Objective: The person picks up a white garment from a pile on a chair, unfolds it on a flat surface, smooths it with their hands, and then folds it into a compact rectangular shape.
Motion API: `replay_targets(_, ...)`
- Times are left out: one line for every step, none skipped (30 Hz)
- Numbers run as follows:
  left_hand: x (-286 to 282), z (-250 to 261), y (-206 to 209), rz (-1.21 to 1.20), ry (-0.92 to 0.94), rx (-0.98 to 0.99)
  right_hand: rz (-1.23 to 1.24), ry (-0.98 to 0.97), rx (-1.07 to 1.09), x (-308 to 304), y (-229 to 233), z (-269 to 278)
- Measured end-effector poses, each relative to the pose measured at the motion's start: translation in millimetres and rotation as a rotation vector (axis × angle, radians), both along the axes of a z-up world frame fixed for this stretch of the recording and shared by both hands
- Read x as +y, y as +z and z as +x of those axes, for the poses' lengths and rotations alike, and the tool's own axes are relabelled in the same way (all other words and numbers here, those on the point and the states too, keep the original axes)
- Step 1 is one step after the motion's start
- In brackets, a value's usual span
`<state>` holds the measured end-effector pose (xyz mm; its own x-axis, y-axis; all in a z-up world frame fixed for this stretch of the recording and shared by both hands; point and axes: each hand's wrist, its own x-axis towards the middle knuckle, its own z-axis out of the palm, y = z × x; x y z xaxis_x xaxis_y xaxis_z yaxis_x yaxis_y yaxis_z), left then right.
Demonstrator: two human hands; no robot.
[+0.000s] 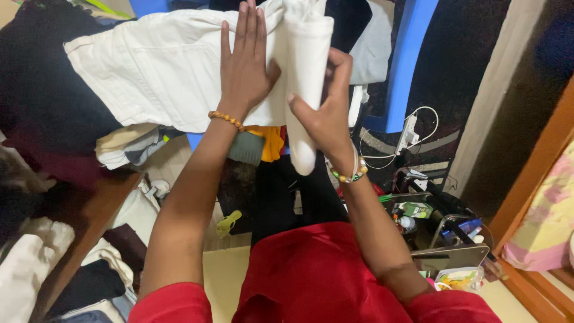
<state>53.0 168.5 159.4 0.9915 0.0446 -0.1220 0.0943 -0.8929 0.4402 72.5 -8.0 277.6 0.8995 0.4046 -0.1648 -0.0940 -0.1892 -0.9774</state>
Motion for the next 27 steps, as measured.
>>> replay_targets(-0.2,-2.6,-5.8,-0.006,0.006,0.000,-0.022,0.004,0.009,11.3,-2.0,-2.0)
replay_targets(0.5,-4.4,-14.5,-0.490,-0.042,0.007,-0.043,0.009,0.019,22.9,-4.6,-3.9)
replay_targets(1.1,-2.3,-26.5,-0.974,-0.092,0.007,-0.067,0.025,-0.002,35.0,-7.8,-4.1)
replay_targets(1.3,-0.4,-41.0,-1.457,-0.142,0.001,-0.091,0.041,-0.023,47.0,-11.6,-4.4)
replay_targets(0.3,-2.1,-57.2,-1.940,-0.191,-0.014,-0.115,0.059,-0.043,57.6,-16.1,-5.9)
replay_targets(-1.8,-6.0,-74.0,-2.421,-0.241,-0.036,-0.162,0.075,-0.040,68.0,-21.8,-6.4)
replay_targets(-4.3,-11.8,-89.8,-2.901,-0.289,-0.064,-0.206,0.089,-0.037,78.4,-28.3,-4.9)
replay_targets(-11.0,-20.3,-103.4,-2.660,0.003,-0.184,-0.251,0.103,-0.034,85.6,-34.6,-2.3)
replay_targets(-19.5,-29.5,-114.6,-2.393,0.258,-0.296,-0.265,0.113,-0.049,90.2,-41.1,0.0)
replay_targets(-23.4,-35.5,-123.3,-2.104,0.480,-0.398,-0.280,0.123,-0.064,94.5,-47.7,1.9)
replay_targets(-23.9,-40.4,-128.3,-2.025,0.494,-0.405,-0.295,0.135,-0.078,97.2,-53.8,3.6)
replay_targets(-23.4,-46.6,-129.4,-1.946,0.508,-0.411,-0.293,0.141,-0.103,98.3,-59.4,5.9)
replay_targets(-22.2,-52.1,-128.0,-1.868,0.520,-0.416,-0.290,0.147,-0.128,98.4,-64.2,8.3)
replay_targets(-19.1,-56.5,-125.5,-2.003,0.600,-0.345,-0.288,0.153,-0.154,99.2,-68.3,9.0)
replay_targets(-14.4,-59.6,-122.4,-2.136,0.680,-0.272,-0.302,0.161,-0.146,100.7,-71.8,9.4)
replay_targets(-10.3,-63.9,-118.7,-2.266,0.762,-0.193,-0.317,0.169,-0.139,102.2,-74.8,9.5)
replay_targets(-8.1,-71.2,-114.3,-2.339,0.728,-0.158,-0.332,0.177,-0.132,103.2,-77.8,9.5)
replay_targets(-6.5,-80.9,-108.8,-2.411,0.692,-0.123,-0.321,0.186,-0.138,103.8,-80.7,9.8)
replay_targets(-4.3,-91.0,-102.1,-2.480,0.654,-0.085,-0.310,0.193,-0.143,104.6,-83.4,9.4)
replay_targets(-1.3,-101.4,-94.0,-1.692,0.569,-0.103,-0.298,0.201,-0.147,105.1,-85.8,8.5)
replay_targets(3.4,-110.6,-84.5,-0.909,0.445,-0.108,-0.290,0.207,-0.160,106.4,-88.3,7.6)
replay_targets(7.0,-115.7,-74.7,-0.132,0.292,-0.099,-0.282,0.212,-0.173,107.4,-90.6,6.7)
replay_targets(10.6,-116.6,-65.2,-0.131,0.226,-0.080,-0.276,0.220,-0.184,107.5,-92.5,5.4)
replay_targets(16.6,-115.8,-55.7,-0.131,0.160,-0.061,-0.272,0.230,-0.212,107.6,-94.1,3.8)
replay_targets(21.7,-115.3,-46.1,-0.131,0.093,-0.044,-0.268,0.239,-0.242,107.6,-95.3,2.6)
replay_targets(24.2,-119.5,-35.3,-0.295,0.181,-0.046,-0.263,0.249,-0.271,107.7,-96.0,2.2)
replay_targets(25.8,-127.4,-24.5,-0.460,0.269,-0.048,-0.289,0.260,-0.305,107.5,-95.8,2.7)
